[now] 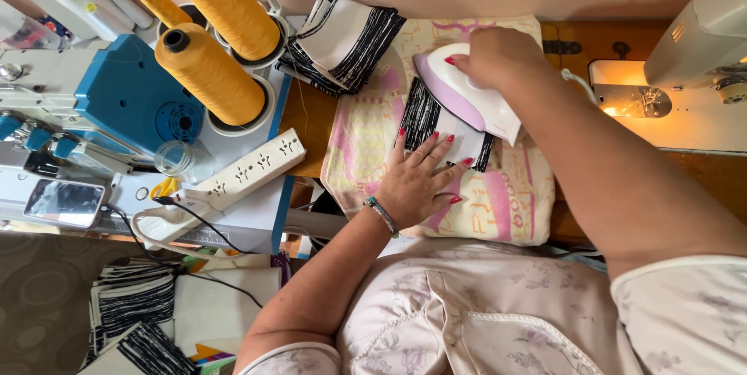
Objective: The person irons a stack of black and white striped fabric pieces on a padded surface. They use a pink and white iron to smooth each piece, then fold the fabric in half and iron it again before stacking it with the others.
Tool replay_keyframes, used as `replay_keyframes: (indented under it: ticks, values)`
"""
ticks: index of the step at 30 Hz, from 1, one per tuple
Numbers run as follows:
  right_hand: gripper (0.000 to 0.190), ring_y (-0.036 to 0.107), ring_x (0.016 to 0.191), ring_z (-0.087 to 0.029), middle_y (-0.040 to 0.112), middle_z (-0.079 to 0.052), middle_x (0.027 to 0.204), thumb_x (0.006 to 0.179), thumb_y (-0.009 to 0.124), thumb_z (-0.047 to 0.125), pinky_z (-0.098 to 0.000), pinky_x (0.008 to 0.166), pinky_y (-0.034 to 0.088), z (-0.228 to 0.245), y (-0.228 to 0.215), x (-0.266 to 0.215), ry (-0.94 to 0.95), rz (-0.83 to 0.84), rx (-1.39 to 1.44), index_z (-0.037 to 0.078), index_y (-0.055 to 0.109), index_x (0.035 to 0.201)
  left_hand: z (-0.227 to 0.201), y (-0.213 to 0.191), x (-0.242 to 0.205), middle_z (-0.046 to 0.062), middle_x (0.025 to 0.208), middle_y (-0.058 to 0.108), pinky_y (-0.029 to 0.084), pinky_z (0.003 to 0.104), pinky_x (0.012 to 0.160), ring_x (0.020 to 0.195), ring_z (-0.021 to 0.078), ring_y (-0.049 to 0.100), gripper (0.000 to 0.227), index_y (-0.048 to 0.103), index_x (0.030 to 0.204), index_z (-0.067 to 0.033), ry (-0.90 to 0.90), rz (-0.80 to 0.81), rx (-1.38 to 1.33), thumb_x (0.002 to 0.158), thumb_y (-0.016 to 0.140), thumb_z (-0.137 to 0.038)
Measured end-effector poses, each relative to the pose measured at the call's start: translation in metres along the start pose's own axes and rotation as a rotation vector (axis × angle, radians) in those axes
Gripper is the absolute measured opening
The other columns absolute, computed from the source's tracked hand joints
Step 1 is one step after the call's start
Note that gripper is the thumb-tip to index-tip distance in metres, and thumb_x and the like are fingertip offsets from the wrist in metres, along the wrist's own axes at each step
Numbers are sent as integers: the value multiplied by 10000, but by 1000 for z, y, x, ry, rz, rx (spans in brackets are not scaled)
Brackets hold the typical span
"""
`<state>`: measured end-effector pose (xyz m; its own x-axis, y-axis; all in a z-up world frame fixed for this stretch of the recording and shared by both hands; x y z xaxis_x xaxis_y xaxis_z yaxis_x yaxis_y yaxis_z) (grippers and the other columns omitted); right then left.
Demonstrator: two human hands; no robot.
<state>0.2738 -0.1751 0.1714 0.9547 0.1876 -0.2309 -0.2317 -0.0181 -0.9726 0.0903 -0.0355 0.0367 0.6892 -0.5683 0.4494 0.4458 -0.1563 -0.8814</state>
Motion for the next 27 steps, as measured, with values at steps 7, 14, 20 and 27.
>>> replay_keyframes:
  ticks: [7, 14, 20, 27]
  values:
    - [636, 669, 1118, -410, 669, -170, 1307, 1020, 496, 630, -520, 807, 551, -3, 2, 14, -21, 24, 1, 120, 594, 1387, 0, 4, -1, 92, 1591, 462, 316, 693, 1147, 1466, 283, 459, 659, 550, 1469, -375, 12, -21, 2, 897, 624, -693]
    - [563, 684, 742, -388, 722, -225, 971, 1064, 486, 540, -476, 593, 537, -10, -11, -25, 23, 190, 107, 2, 637, 1125, 0, 6, -2, 85, 1605, 440, 315, 702, 1133, 1467, 275, 453, 758, 509, 1490, -409, 17, 23, 24, 824, 681, -728]
    - [572, 672, 576, -359, 756, -205, 772, 1083, 455, 524, -462, 594, 502, -21, 0, -44, 122, 239, 161, -17, 627, 1142, -1, 4, 0, 72, 1616, 426, 352, 687, 1110, 1455, 271, 474, 807, 496, 1501, -418, 15, 8, 28, 799, 700, -760]
    - [666, 691, 1175, -424, 747, -292, 1177, 1017, 486, 530, -543, 999, 539, -23, -11, -104, -99, 124, 38, -50, 667, 1290, 0, 21, -5, 58, 1622, 413, 152, 737, 1208, 1515, 297, 357, 724, 434, 1519, -458, -52, 92, -91, 866, 616, -714]
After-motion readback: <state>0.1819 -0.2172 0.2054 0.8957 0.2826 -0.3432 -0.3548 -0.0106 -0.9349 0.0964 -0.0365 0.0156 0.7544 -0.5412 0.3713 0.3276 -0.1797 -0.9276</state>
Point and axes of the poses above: each hand's wrist, its own x-axis towards the middle knuckle, its own y-axis out of the palm, z = x × y, the point moved 2 cm from there along x, towards the middle knuckle
